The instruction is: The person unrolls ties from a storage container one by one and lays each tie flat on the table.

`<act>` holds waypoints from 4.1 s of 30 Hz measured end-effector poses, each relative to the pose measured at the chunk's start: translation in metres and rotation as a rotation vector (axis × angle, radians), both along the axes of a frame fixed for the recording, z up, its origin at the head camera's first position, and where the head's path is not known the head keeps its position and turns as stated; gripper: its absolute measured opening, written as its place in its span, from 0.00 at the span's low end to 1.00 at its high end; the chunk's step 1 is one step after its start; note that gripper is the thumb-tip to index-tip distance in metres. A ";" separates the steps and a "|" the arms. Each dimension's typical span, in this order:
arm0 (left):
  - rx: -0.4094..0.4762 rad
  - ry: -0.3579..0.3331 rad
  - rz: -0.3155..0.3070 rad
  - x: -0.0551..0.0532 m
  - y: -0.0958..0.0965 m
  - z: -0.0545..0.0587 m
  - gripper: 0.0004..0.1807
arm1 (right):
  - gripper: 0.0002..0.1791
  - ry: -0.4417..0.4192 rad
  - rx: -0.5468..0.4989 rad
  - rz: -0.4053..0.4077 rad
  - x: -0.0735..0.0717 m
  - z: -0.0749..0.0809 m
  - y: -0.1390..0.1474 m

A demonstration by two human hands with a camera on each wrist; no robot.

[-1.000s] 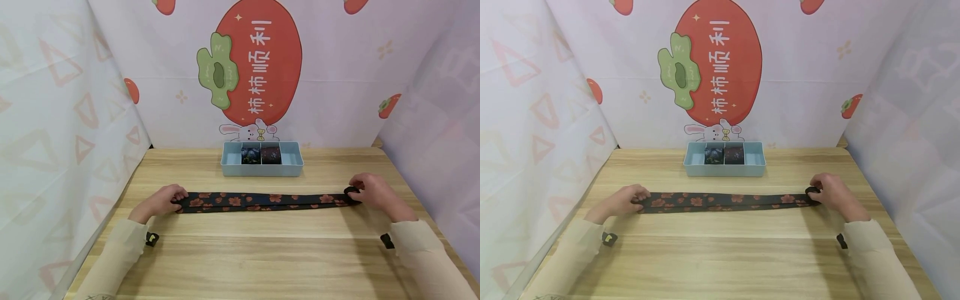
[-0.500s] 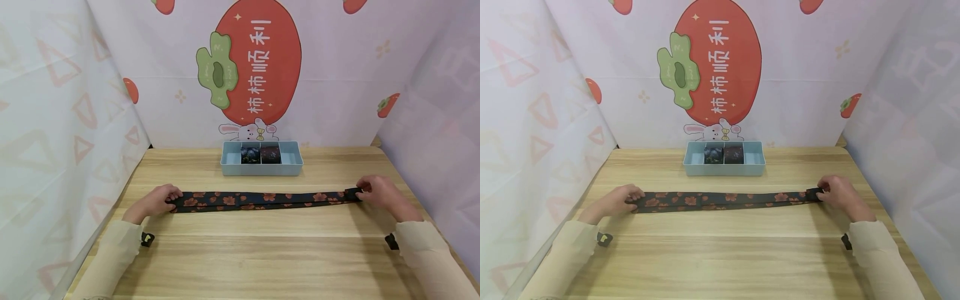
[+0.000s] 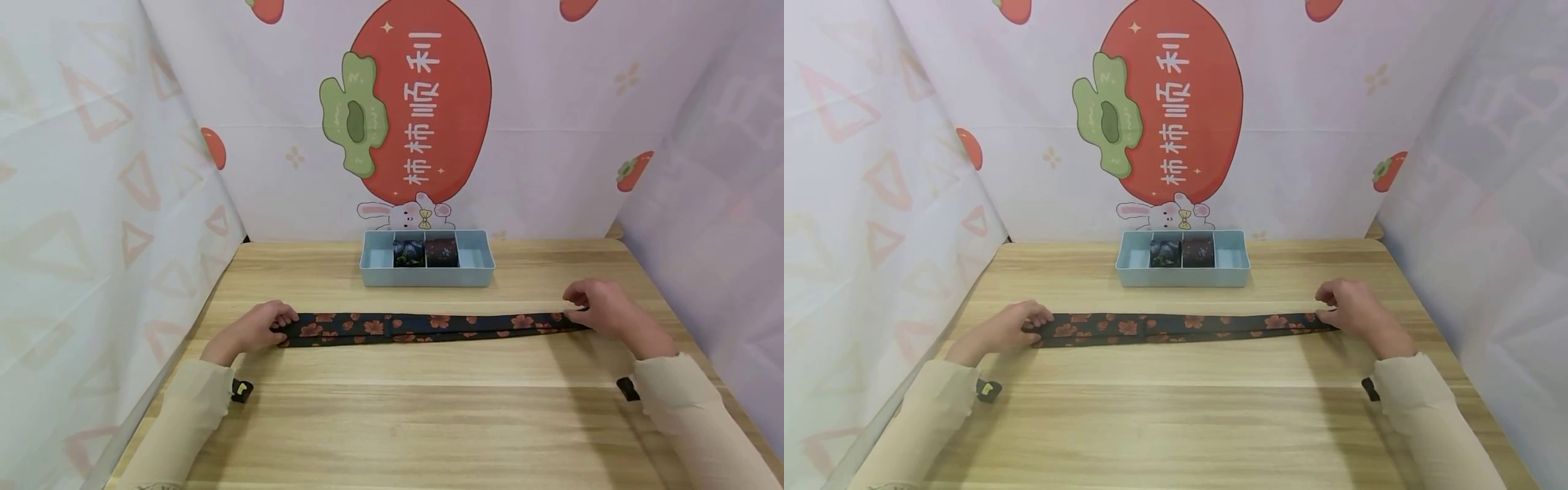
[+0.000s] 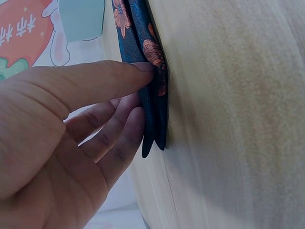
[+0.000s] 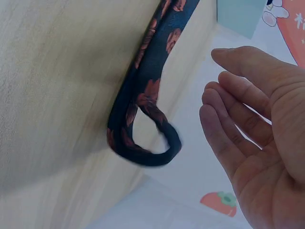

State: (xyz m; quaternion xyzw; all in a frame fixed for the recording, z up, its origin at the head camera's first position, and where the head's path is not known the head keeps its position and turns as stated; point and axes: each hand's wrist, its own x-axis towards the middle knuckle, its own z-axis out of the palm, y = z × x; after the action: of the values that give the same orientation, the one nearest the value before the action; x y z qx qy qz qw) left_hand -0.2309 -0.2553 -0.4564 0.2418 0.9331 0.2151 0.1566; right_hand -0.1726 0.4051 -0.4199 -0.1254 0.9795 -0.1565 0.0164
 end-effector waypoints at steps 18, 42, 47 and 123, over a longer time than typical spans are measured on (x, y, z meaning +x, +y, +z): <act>-0.004 -0.001 0.002 -0.001 -0.001 -0.002 0.16 | 0.10 -0.034 0.027 -0.109 0.001 -0.018 0.056; 0.009 0.004 0.017 -0.012 0.000 -0.005 0.16 | 0.08 0.009 -0.031 -0.181 0.000 -0.043 0.056; -0.001 -0.017 0.032 -0.022 0.003 -0.004 0.16 | 0.07 0.033 -0.043 -0.160 -0.007 -0.045 0.057; -0.277 0.305 0.002 -0.111 0.194 -0.004 0.55 | 0.35 -0.141 0.365 0.281 -0.184 0.023 -0.206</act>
State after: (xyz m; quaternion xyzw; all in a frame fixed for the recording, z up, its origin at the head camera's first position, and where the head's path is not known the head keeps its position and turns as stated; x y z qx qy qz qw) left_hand -0.3420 -0.0611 -0.4606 0.2468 0.9669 0.0460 0.0452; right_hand -0.3562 0.1990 -0.3966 -0.2443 0.9609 0.0186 0.1288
